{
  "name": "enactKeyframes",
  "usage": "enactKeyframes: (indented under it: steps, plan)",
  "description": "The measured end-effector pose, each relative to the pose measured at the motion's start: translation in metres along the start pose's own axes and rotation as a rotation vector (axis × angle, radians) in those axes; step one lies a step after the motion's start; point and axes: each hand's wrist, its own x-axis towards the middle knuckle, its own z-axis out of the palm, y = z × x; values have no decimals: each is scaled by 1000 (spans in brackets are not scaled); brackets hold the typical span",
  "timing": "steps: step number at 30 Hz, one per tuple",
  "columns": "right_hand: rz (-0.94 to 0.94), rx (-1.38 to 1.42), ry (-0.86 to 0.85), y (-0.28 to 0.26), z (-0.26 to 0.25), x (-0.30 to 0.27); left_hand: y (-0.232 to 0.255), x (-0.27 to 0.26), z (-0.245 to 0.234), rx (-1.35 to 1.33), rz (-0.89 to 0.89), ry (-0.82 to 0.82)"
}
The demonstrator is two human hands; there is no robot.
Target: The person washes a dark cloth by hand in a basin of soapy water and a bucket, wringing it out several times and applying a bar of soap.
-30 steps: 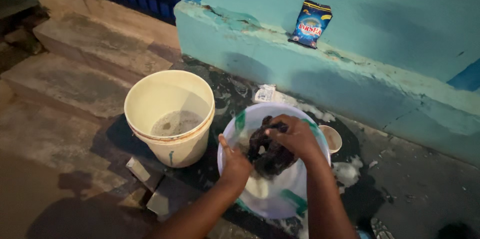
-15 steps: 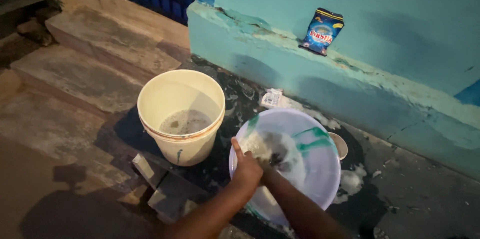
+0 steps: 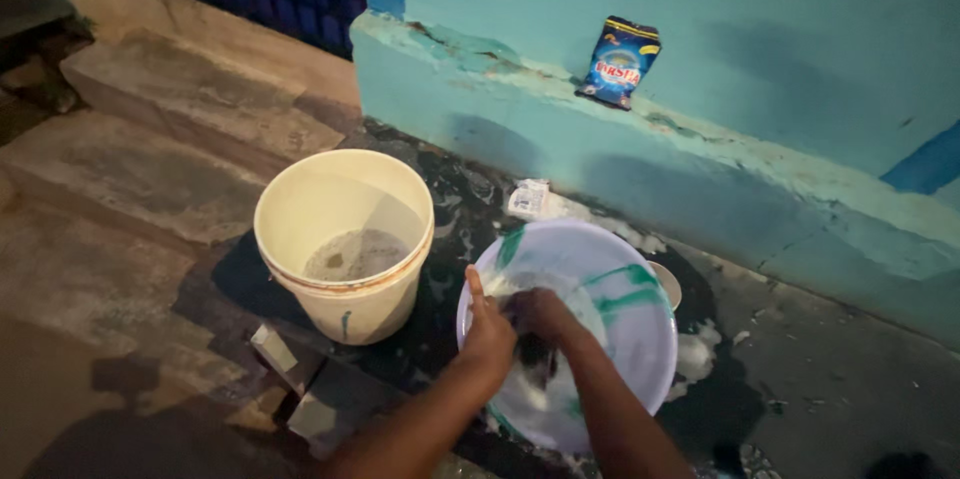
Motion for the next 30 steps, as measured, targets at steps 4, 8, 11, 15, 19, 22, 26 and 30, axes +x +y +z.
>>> enactKeyframes:
  steps: [4,8,11,15,19,22,26,30]
  plan:
    - [216,536,223,-21,-96,-57,-6,10,-6,-72,-70,-2]
    - [327,792,359,-44,-156,-92,-15,9,5,-249,-60,119]
    - [178,705,519,-46,-183,-98,-25,17,0,-313,-109,54]
    - [219,652,571,-20,-175,-78,-24,21,3,-456,-129,81]
    - [133,467,373,23,-107,-14,2,43,14,-363,-26,-130]
    - [64,270,-57,28,-23,23,35,51,42,-735,143,-365]
    - [5,123,-514,3,68,33,60,69,69,-695,196,-356]
    - [20,66,-635,-20,116,27,72,53,92,-733,167,-482]
